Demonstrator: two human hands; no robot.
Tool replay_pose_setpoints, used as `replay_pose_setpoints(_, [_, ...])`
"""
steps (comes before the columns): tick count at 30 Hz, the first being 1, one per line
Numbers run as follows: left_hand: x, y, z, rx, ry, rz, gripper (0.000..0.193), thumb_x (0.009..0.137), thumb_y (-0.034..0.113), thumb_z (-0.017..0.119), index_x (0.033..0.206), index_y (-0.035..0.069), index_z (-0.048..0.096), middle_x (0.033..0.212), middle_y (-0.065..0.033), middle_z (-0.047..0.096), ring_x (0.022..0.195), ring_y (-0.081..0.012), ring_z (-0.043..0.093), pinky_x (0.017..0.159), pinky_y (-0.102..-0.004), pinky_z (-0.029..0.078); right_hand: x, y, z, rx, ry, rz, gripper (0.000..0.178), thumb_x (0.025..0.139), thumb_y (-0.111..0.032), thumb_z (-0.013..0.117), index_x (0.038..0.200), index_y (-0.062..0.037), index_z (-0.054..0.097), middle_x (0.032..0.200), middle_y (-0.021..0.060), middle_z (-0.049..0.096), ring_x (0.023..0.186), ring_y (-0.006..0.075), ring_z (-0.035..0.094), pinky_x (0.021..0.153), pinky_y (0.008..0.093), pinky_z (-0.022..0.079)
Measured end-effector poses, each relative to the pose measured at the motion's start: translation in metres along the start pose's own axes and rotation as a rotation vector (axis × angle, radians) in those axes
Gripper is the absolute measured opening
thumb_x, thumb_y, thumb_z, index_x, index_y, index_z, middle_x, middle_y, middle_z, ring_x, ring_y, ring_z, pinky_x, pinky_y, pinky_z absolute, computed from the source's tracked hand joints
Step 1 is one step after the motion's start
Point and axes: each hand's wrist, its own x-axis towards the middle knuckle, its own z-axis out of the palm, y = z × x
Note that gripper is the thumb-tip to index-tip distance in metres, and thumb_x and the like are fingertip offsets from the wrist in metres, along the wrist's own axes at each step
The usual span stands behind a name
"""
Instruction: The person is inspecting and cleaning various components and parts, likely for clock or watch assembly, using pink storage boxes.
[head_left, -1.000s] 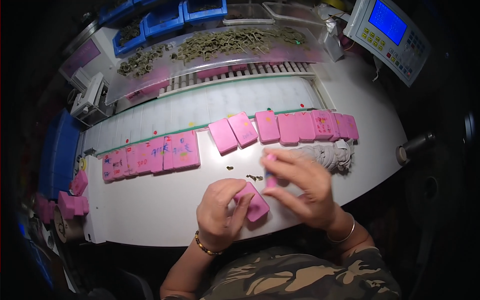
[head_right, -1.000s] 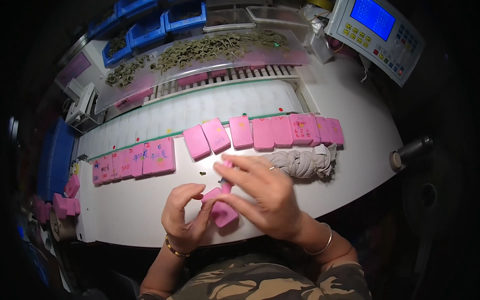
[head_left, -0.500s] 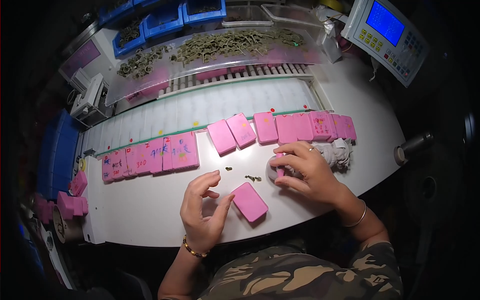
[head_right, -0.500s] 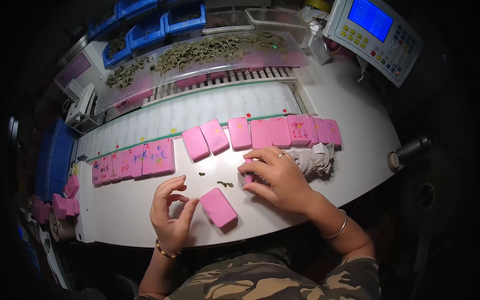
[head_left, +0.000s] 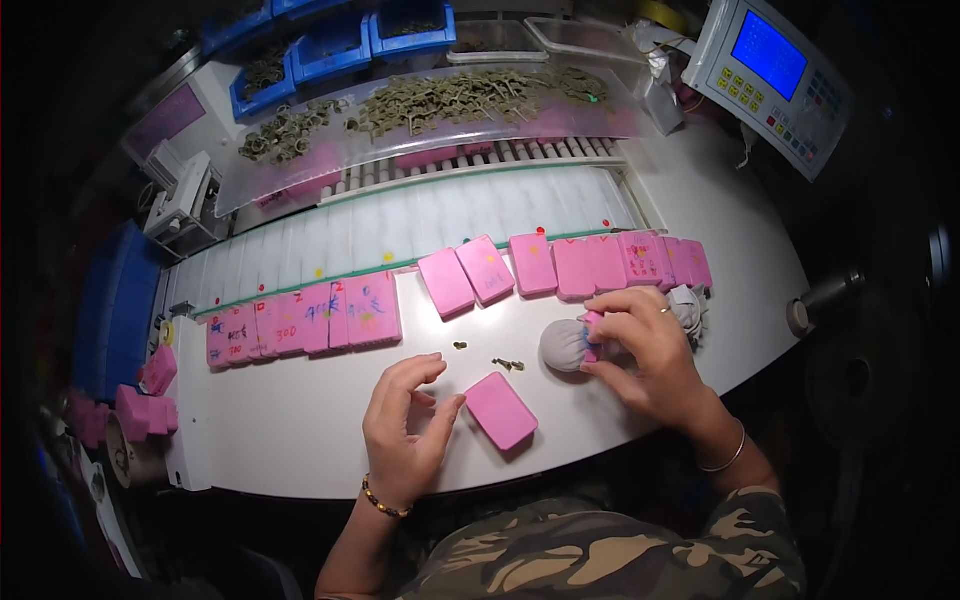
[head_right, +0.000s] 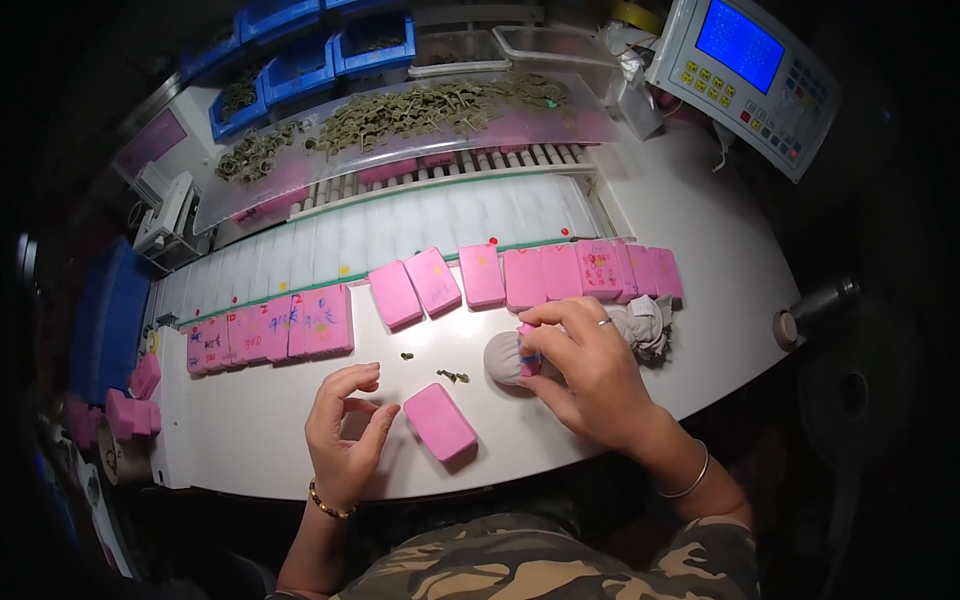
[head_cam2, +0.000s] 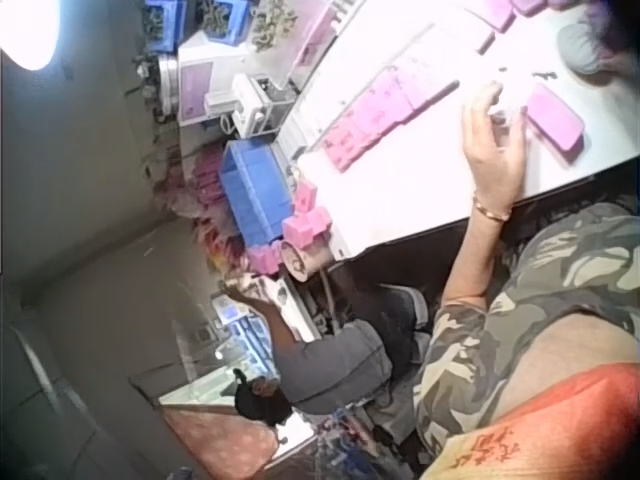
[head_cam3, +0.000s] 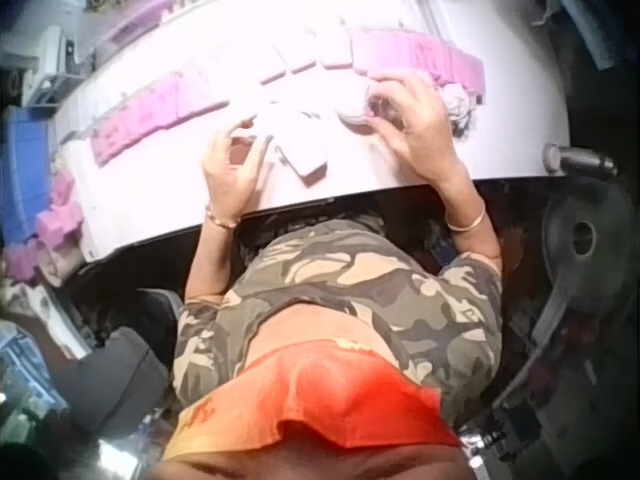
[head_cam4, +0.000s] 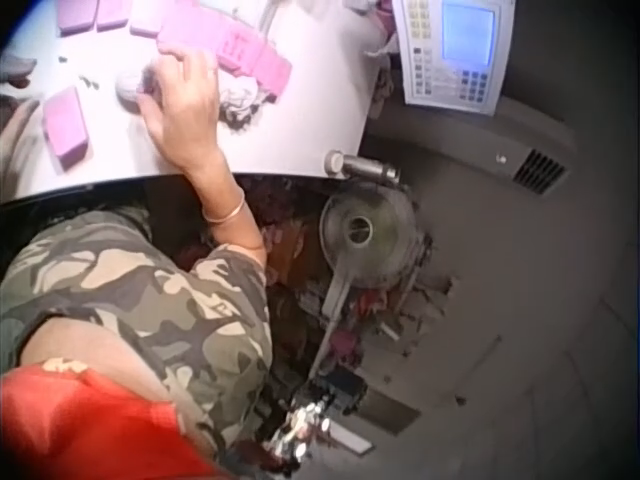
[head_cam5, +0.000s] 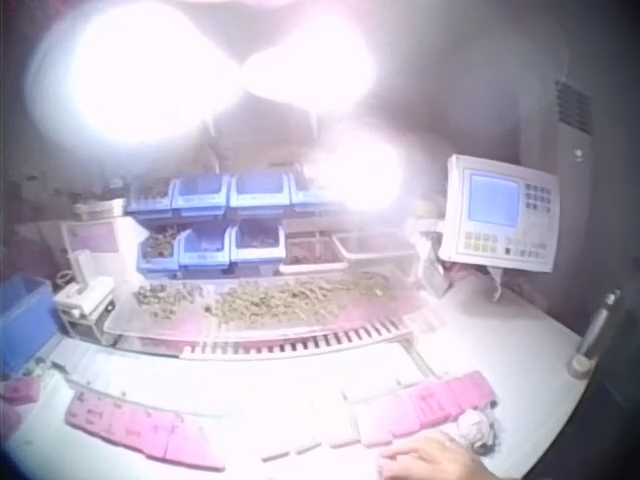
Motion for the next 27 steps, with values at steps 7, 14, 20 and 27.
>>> replay_pose_setpoints(7, [-0.002, 0.008, 0.000, -0.043, -0.019, -0.048, 0.039, 0.080, -0.003, 0.078, 0.116, 0.000, 0.063, 0.118, -0.0158, 0.066, 0.099, -0.0219, 0.066, 0.072, -0.0285, 0.055, -0.012, 0.009, 0.035, 0.018, -0.024, 0.022, 0.026, 0.075, -0.018, 0.080, 0.098, -0.0146, 0.070, 0.109, 0.0050, 0.063, 0.102, 0.0276, 0.058, 0.094, 0.0428, 0.040])
replay_pose_setpoints(14, [-0.007, 0.012, -0.006, -0.060, -0.028, -0.049, 0.040, 0.079, -0.003, 0.078, 0.116, 0.001, 0.063, 0.118, -0.0157, 0.067, 0.099, -0.0226, 0.066, 0.073, -0.0287, 0.055, -0.005, 0.011, 0.022, 0.140, -0.112, 0.042, 0.029, 0.074, -0.015, 0.080, 0.100, -0.0117, 0.067, 0.114, 0.0093, 0.061, 0.105, 0.0308, 0.057, 0.095, 0.0443, 0.042])
replay_pose_setpoints(20, [-0.008, 0.016, -0.012, -0.042, -0.069, -0.026, 0.042, 0.076, 0.000, 0.081, 0.114, 0.002, 0.064, 0.118, -0.0151, 0.067, 0.100, -0.0251, 0.066, 0.078, -0.0321, 0.054, -0.008, 0.005, 0.003, 0.049, -0.163, 0.017, 0.036, 0.072, -0.009, 0.078, 0.104, -0.0058, 0.062, 0.112, 0.0126, 0.060, 0.104, 0.0321, 0.057, 0.093, 0.0433, 0.044])
replay_pose_setpoints(27, [-0.008, 0.029, -0.007, 0.056, -0.265, 0.139, 0.047, 0.071, 0.016, 0.088, 0.111, 0.007, 0.065, 0.122, -0.0162, 0.061, 0.112, -0.0365, 0.057, 0.095, -0.0437, 0.048, -0.009, -0.012, -0.006, -0.184, -0.109, -0.005, 0.038, 0.070, -0.008, 0.079, 0.103, -0.0048, 0.062, 0.109, 0.0128, 0.061, 0.101, 0.0317, 0.058, 0.088, 0.0434, 0.045])
